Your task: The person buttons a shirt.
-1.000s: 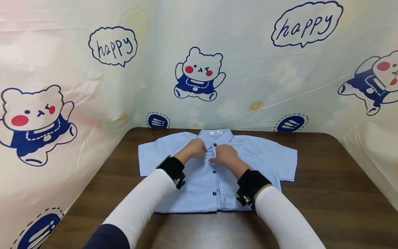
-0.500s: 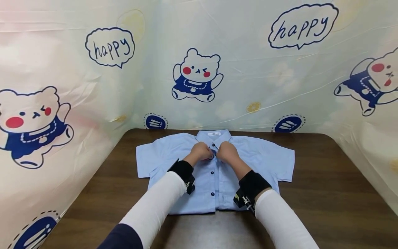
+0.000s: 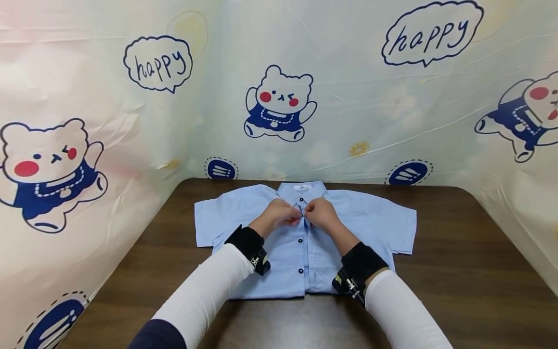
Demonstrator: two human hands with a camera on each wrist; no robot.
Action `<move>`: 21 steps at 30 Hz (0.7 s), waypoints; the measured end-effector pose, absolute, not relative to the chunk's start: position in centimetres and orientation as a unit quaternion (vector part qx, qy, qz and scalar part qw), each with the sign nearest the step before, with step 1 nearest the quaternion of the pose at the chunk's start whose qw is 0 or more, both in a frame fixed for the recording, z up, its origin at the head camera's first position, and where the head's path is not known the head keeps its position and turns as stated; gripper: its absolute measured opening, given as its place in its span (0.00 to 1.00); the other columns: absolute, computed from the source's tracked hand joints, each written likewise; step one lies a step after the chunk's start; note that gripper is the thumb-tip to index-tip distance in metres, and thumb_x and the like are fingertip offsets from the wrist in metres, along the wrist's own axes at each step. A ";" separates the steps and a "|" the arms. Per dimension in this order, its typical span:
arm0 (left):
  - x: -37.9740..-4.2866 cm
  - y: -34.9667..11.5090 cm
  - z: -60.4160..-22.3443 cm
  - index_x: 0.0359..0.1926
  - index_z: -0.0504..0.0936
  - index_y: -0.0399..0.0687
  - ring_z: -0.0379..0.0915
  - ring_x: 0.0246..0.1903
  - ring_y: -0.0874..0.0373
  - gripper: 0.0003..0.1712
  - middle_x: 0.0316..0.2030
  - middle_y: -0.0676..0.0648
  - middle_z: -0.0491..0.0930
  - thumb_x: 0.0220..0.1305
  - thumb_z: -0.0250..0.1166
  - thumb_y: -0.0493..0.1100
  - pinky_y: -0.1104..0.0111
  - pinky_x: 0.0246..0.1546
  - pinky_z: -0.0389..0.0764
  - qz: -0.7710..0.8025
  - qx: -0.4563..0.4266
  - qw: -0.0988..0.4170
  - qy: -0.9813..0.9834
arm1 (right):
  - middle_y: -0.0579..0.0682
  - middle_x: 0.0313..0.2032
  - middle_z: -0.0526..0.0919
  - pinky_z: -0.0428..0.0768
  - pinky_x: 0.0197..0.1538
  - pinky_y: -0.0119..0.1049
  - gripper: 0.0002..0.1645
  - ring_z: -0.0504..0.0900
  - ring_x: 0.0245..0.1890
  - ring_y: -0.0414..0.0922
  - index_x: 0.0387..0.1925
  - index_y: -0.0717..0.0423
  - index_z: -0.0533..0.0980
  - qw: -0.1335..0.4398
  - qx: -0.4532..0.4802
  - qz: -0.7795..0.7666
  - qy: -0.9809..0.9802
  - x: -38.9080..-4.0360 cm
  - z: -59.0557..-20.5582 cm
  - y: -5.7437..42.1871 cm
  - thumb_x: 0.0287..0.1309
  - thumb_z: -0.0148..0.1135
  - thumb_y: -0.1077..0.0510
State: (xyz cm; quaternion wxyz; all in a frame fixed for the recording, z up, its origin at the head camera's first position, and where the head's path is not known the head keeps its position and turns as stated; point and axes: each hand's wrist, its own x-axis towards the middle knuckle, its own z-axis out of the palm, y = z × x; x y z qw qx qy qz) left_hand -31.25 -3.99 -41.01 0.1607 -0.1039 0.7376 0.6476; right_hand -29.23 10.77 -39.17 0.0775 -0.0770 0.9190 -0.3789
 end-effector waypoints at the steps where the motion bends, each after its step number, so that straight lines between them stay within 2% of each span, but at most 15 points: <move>1: -31.2 -4.0 -41.0 0.32 0.80 0.29 0.76 0.18 0.60 0.03 0.22 0.44 0.78 0.55 0.65 0.25 0.72 0.23 0.81 0.657 -0.103 0.164 0.729 | 0.54 0.30 0.80 0.76 0.30 0.33 0.07 0.77 0.25 0.44 0.37 0.67 0.81 0.078 -0.076 -0.381 0.918 -29.2 -39.2 10.7 0.61 0.59 0.66; 8: -31.2 -4.5 -41.3 0.34 0.82 0.32 0.75 0.21 0.61 0.03 0.24 0.46 0.77 0.60 0.63 0.26 0.74 0.24 0.78 0.673 -0.093 0.209 0.703 | 0.53 0.29 0.78 0.77 0.31 0.32 0.12 0.77 0.27 0.44 0.40 0.68 0.81 0.118 -0.061 -0.416 0.900 -29.7 -39.7 11.0 0.66 0.54 0.63; 12: -31.1 -4.6 -41.3 0.36 0.83 0.33 0.74 0.21 0.61 0.04 0.24 0.46 0.78 0.61 0.64 0.27 0.74 0.23 0.78 0.672 -0.103 0.212 0.702 | 0.54 0.29 0.78 0.79 0.32 0.32 0.14 0.77 0.26 0.44 0.42 0.69 0.81 0.141 -0.031 -0.460 0.876 -30.0 -40.0 11.1 0.69 0.52 0.62; 17: -30.8 -4.4 -41.0 0.39 0.83 0.30 0.77 0.22 0.59 0.06 0.25 0.45 0.80 0.60 0.65 0.27 0.70 0.29 0.82 0.691 -0.137 0.195 0.683 | 0.54 0.32 0.80 0.79 0.33 0.32 0.09 0.78 0.27 0.43 0.39 0.67 0.82 0.134 -0.019 -0.460 0.877 -30.1 -40.3 11.0 0.63 0.61 0.63; 21: -30.4 -4.2 -40.8 0.37 0.81 0.31 0.78 0.22 0.58 0.07 0.25 0.43 0.81 0.59 0.65 0.31 0.67 0.33 0.84 0.695 -0.153 0.177 0.680 | 0.52 0.28 0.80 0.76 0.31 0.32 0.06 0.77 0.26 0.43 0.33 0.64 0.82 0.110 -0.028 -0.434 0.894 -29.8 -40.6 10.7 0.58 0.66 0.62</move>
